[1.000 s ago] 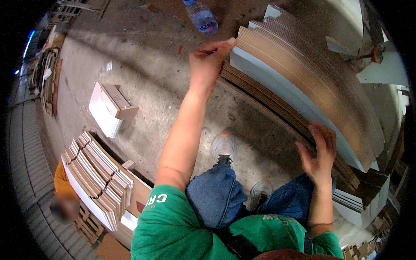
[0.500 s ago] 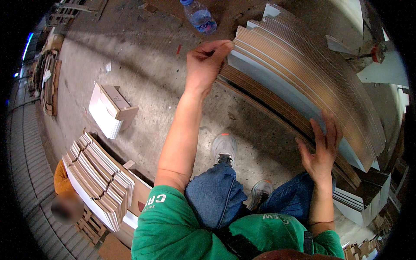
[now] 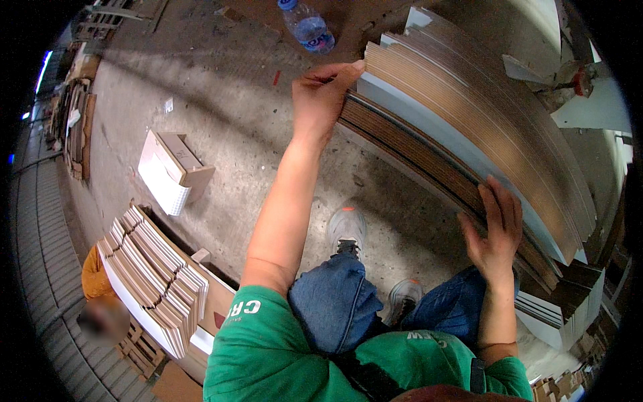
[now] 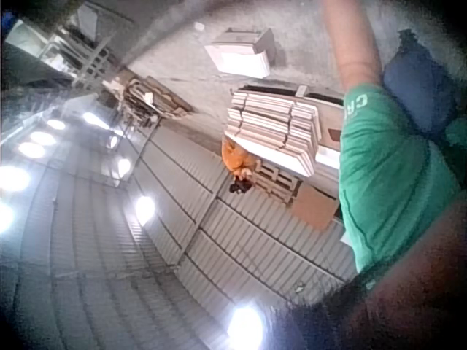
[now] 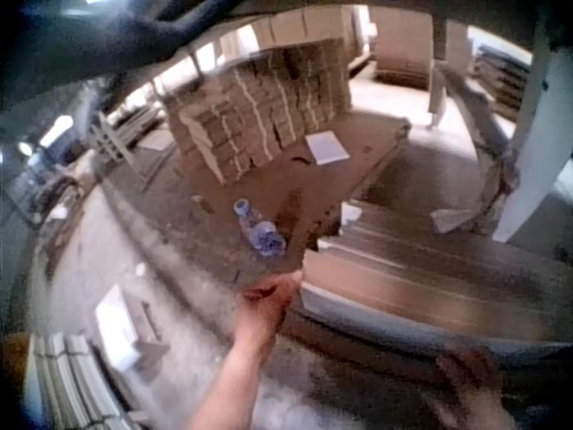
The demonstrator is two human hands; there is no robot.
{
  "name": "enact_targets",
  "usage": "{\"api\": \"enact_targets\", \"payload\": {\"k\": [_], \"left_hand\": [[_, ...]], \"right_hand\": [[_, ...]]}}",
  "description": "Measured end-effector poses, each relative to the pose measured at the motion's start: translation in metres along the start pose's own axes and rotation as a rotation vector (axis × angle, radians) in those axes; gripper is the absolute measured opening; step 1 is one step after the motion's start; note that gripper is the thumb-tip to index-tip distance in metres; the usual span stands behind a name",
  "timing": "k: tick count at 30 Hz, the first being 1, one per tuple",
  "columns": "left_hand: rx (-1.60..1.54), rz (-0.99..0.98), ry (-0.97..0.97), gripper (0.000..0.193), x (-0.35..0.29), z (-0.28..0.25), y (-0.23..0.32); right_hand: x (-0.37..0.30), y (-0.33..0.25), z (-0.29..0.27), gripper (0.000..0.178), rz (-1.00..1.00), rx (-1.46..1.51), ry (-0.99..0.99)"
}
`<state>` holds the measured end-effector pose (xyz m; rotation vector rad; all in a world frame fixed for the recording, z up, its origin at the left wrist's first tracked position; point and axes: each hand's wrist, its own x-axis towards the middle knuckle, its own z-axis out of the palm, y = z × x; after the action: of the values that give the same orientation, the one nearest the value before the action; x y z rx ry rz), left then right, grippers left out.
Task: The person repeatedly picks up large white rectangular panels from a stack on the floor and places them onto a separate stack. The person handles the panels one at a time, lifting them with both hands and aligning them before setting them down.
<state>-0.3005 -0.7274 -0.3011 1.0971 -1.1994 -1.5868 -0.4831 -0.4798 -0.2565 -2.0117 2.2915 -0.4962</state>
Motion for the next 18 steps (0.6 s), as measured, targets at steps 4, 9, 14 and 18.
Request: {"api": "enact_targets", "payload": {"k": [4, 9, 14, 18], "left_hand": [[0.036, 0.037, -0.006, 0.017, 0.000, -0.003, -0.002], [0.022, 0.063, -0.042, 0.016, 0.000, -0.005, -0.003], [-0.005, 0.055, -0.045, 0.017, 0.001, -0.009, -0.008], [-0.127, 0.050, -0.090, 0.017, 0.005, -0.012, -0.010]], "right_hand": [[0.002, -0.002, -0.001, 0.051, 0.010, -0.013, -0.002], [0.000, 0.001, 0.000, 0.051, 0.018, 0.022, -0.007], [0.003, -0.004, -0.004, 0.050, -0.001, -0.045, 0.044], [0.006, -0.006, -0.005, 0.048, 0.001, -0.065, 0.069]]}}
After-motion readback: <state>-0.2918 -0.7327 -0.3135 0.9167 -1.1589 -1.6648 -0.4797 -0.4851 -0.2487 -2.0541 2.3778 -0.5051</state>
